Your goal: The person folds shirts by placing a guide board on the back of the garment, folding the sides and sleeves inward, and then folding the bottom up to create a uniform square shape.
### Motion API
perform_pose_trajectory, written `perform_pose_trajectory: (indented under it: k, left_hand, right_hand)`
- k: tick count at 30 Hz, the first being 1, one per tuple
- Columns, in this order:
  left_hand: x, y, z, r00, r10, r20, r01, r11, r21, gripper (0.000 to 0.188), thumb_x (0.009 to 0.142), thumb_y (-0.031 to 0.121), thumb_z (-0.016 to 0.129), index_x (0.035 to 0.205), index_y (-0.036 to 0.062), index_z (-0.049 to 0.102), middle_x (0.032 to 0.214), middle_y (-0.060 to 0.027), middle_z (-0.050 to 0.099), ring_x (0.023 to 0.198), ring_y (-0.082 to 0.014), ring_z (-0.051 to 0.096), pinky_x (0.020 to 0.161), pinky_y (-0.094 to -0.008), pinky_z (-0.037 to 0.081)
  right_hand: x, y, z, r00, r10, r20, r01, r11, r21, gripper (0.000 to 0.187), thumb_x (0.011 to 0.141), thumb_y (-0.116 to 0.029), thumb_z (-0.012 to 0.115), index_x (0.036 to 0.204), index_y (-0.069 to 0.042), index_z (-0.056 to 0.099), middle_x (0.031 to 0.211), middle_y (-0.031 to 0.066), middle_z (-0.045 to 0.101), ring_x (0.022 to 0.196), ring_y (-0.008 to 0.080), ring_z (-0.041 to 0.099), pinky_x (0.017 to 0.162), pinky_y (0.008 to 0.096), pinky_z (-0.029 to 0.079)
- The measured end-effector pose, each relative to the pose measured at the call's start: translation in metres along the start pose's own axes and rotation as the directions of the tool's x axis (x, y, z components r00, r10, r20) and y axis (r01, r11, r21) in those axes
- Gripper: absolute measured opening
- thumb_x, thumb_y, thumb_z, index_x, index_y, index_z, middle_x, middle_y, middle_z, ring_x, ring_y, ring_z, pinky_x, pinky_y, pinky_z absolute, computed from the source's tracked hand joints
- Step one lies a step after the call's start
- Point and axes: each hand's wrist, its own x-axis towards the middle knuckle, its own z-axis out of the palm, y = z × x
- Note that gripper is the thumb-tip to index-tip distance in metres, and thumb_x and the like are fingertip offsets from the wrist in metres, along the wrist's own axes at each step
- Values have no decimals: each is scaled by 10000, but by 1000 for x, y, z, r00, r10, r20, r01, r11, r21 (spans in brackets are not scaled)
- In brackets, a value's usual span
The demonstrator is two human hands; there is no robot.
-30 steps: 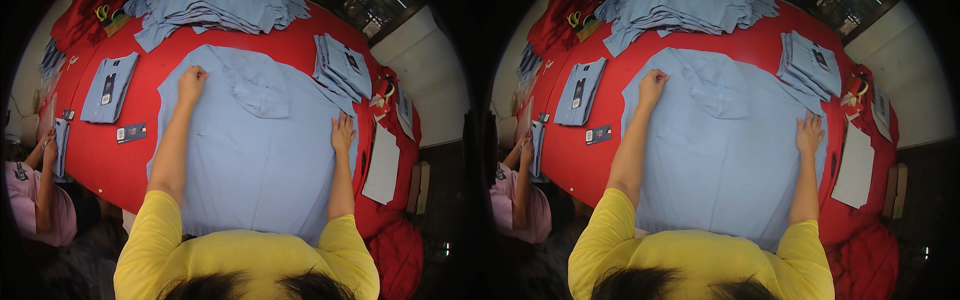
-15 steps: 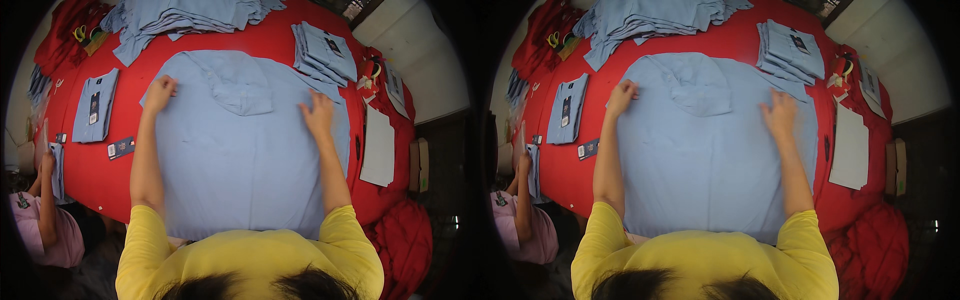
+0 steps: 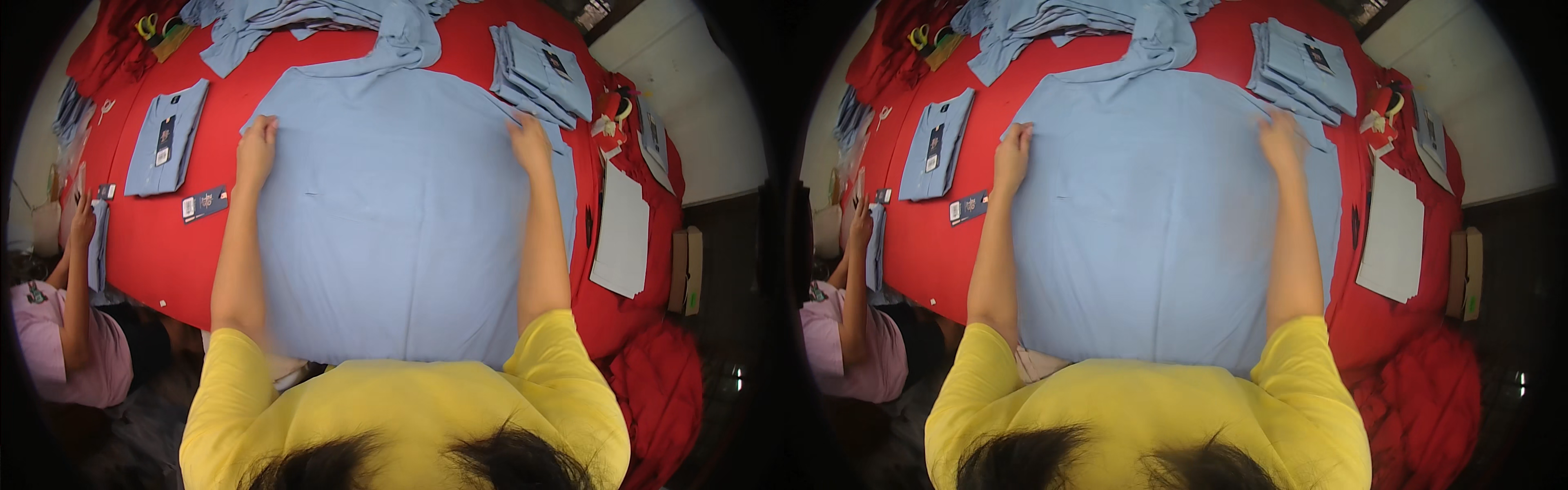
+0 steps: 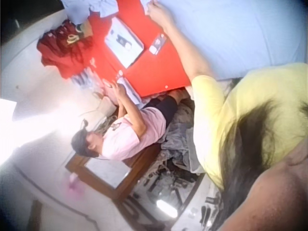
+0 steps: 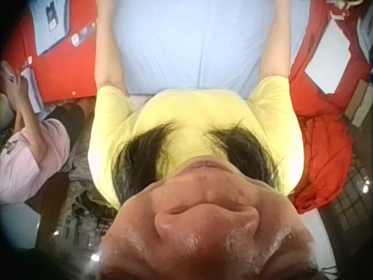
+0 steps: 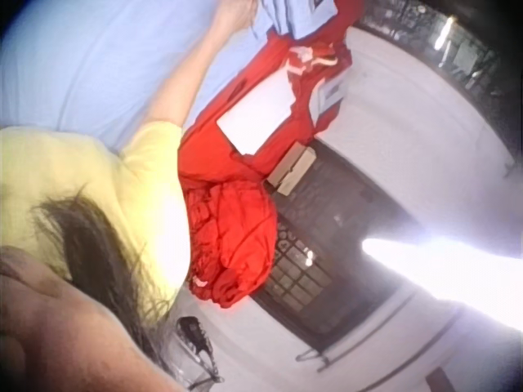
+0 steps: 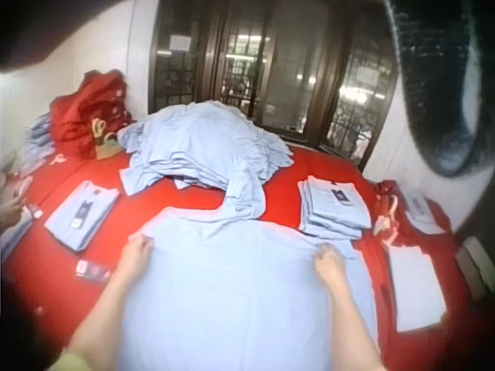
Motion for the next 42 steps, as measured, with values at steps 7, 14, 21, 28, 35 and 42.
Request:
perform_pose_trajectory:
  k: [7,14,21,28,35,42]
  left_hand:
    - [-16,-12,-11,937,338,-84,-303,910,283,247,940,184,542,1086,-9,589,1004,-178,640,951,-370,592,878,-441,449]
    - [-210,12,-51,977,215,5,-209,940,268,149,896,104,589,965,-24,558,1136,-196,577,1056,-372,530,892,-427,426]
    - [-276,-39,-113,987,88,-133,-2,841,542,183,907,171,597,920,-9,568,1187,-196,558,1073,-387,514,903,-469,411]
    - [-305,-57,-124,991,59,-121,17,837,546,213,925,223,589,938,11,577,1059,-162,585,954,-349,545,827,-455,428]
    - [-268,-66,-121,986,-159,-56,168,909,381,257,905,245,632,907,-5,573,852,-110,597,787,-244,570,724,-370,454]
    - [-258,-79,-160,881,-454,135,470,874,-122,267,787,39,698,1010,13,552,756,-43,575,687,-139,565,636,-279,460]
  right_hand:
    - [-50,100,11,972,230,-56,-236,932,-273,641,954,-570,346,1488,-220,298,1563,91,223,1443,323,173,1109,630,102]
    - [-242,67,-21,984,176,-14,-172,940,-295,565,965,-428,456,1450,-150,371,1540,139,255,1420,333,223,1107,619,123]
    - [-356,85,-51,997,43,-70,-59,969,-238,561,925,-301,533,1433,-115,385,1523,172,269,1416,348,222,1126,581,125]
    - [-380,121,-73,997,46,-61,-59,973,-224,439,886,-206,567,1303,-81,514,1389,166,442,1304,362,358,1059,538,259]
    - [-193,211,-81,885,274,-376,-400,862,-313,517,960,-388,446,1392,-104,427,1462,175,364,1342,415,318,1068,592,260]
    - [-144,261,-63,875,478,74,-428,837,-341,585,974,-438,375,1380,-18,416,1265,247,536,1188,458,490,998,525,392]
